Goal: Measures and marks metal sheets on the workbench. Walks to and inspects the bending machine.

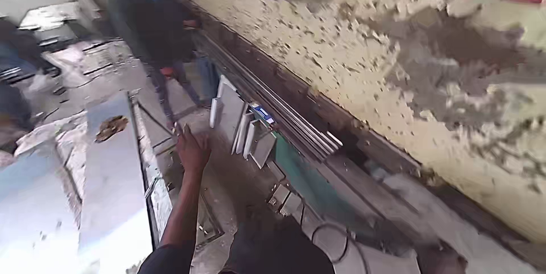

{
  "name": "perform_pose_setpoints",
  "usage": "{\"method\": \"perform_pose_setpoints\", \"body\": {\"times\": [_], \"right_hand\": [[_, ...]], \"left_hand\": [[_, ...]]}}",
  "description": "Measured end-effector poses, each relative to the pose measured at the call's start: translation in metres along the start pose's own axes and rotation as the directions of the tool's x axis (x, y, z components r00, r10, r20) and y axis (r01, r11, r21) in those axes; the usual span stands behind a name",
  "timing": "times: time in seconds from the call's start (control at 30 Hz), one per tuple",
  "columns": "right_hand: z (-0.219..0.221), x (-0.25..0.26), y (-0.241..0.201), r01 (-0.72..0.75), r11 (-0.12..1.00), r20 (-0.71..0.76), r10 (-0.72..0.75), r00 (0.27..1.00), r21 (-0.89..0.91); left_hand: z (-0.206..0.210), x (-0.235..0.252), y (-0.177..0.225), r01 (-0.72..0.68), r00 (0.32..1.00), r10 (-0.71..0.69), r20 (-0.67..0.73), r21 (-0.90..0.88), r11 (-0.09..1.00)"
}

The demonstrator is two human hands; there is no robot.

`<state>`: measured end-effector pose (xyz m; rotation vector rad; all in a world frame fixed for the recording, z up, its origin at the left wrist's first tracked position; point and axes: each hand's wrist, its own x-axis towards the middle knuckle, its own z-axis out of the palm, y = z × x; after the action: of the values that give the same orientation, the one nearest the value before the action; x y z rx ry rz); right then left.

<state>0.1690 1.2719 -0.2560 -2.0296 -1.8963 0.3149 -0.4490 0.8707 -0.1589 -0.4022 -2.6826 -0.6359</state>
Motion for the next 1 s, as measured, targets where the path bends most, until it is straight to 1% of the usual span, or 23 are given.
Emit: {"method": "perform_pose_setpoints", "body": {"times": [0.03,0.07,0.13,0.2,0.27,0.33,0.4,0.43,0.47,0.5,0.53,0.6,0.67,0.7,0.73,0.77,0.8,0.83,0.87,0.9,0.93,0.97,1.0], "right_hand": [[0.0,-0.027,-0.013,0.037,0.995,-0.06,-0.032,0.998,0.095],[0.002,-0.054,-0.027,0.062,0.985,-0.078,-0.049,0.996,0.163],[0.017,-0.096,-0.067,0.08,0.969,-0.026,-0.076,0.997,0.235],[0.051,-0.109,-0.112,0.09,0.952,0.027,-0.102,0.994,0.291],[0.081,-0.118,-0.151,0.076,0.952,0.097,-0.109,0.989,0.297],[0.111,-0.118,-0.185,0.085,0.941,0.123,-0.131,0.984,0.328],[0.143,-0.111,-0.211,0.138,0.9,0.047,-0.173,0.984,0.414],[0.158,-0.108,-0.221,0.154,0.878,-0.005,-0.171,0.985,0.453],[0.172,-0.105,-0.231,0.175,0.851,-0.08,-0.156,0.985,0.496],[0.185,-0.101,-0.24,0.192,0.816,-0.164,-0.121,0.979,0.545],[0.199,-0.095,-0.25,0.201,0.778,-0.246,-0.062,0.967,0.595],[0.226,-0.081,-0.269,0.175,0.69,-0.335,0.102,0.937,0.702],[0.248,-0.046,-0.299,0.167,0.628,-0.428,0.29,0.856,0.76],[0.255,-0.025,-0.318,0.119,0.638,-0.443,0.376,0.814,0.761],[0.261,-0.01,-0.331,0.034,0.67,-0.435,0.442,0.784,0.742],[0.265,-0.006,-0.336,-0.02,0.693,-0.425,0.465,0.777,0.721],[0.265,-0.006,-0.333,-0.044,0.709,-0.398,0.446,0.802,0.704],[0.261,-0.003,-0.327,-0.026,0.723,-0.377,0.391,0.84,0.69],[0.255,-0.002,-0.32,0.016,0.731,-0.348,0.306,0.886,0.682],[0.245,-0.003,-0.309,0.047,0.729,-0.275,0.197,0.941,0.682],[0.232,-0.007,-0.297,0.065,0.725,-0.189,0.09,0.978,0.685],[0.219,-0.016,-0.282,0.085,0.74,-0.125,-0.001,0.992,0.668],[0.209,-0.03,-0.267,0.114,0.789,-0.094,-0.072,0.993,0.603]], "left_hand": [[0.025,-0.004,-0.017,-0.035,0.991,0.034,0.132,0.008,0.999],[0.049,-0.013,-0.033,-0.082,0.957,0.075,0.281,0.014,0.997],[0.085,-0.04,-0.065,-0.173,0.835,0.117,0.538,0.055,0.983],[0.11,-0.065,-0.086,-0.25,0.692,0.15,0.706,0.04,0.968],[0.119,-0.089,-0.098,-0.302,0.531,0.167,0.831,0.002,0.953],[0.122,-0.107,-0.108,-0.363,0.395,0.211,0.894,-0.059,0.93],[0.123,-0.111,-0.121,-0.415,0.288,0.26,0.922,-0.124,0.901],[0.12,-0.108,-0.127,-0.425,0.254,0.264,0.93,-0.137,0.895],[0.116,-0.104,-0.134,-0.426,0.245,0.265,0.933,-0.142,0.894],[0.111,-0.097,-0.14,-0.414,0.254,0.258,0.932,-0.136,0.9],[0.106,-0.09,-0.147,-0.392,0.29,0.254,0.923,-0.128,0.911],[0.092,-0.075,-0.165,-0.359,0.392,0.26,0.882,-0.113,0.926],[0.079,-0.06,-0.182,-0.342,0.468,0.271,0.841,-0.11,0.933],[0.074,-0.051,-0.192,-0.343,0.498,0.261,0.827,-0.089,0.935],[0.068,-0.046,-0.203,-0.343,0.521,0.243,0.818,-0.06,0.938],[0.06,-0.042,-0.214,-0.336,0.536,0.222,0.815,-0.036,0.941],[0.057,-0.034,-0.224,-0.332,0.55,0.217,0.807,-0.027,0.943],[0.06,-0.026,-0.229,-0.317,0.563,0.218,0.797,-0.035,0.948],[0.065,-0.017,-0.233,-0.306,0.573,0.215,0.791,-0.037,0.951],[0.07,-0.007,-0.236,-0.304,0.573,0.209,0.793,-0.032,0.952],[0.075,0.006,-0.24,-0.315,0.56,0.2,0.804,-0.017,0.949],[0.077,0.021,-0.249,-0.34,0.535,0.185,0.824,0.01,0.94],[0.078,0.037,-0.261,-0.368,0.517,0.177,0.838,0.03,0.929]]}}
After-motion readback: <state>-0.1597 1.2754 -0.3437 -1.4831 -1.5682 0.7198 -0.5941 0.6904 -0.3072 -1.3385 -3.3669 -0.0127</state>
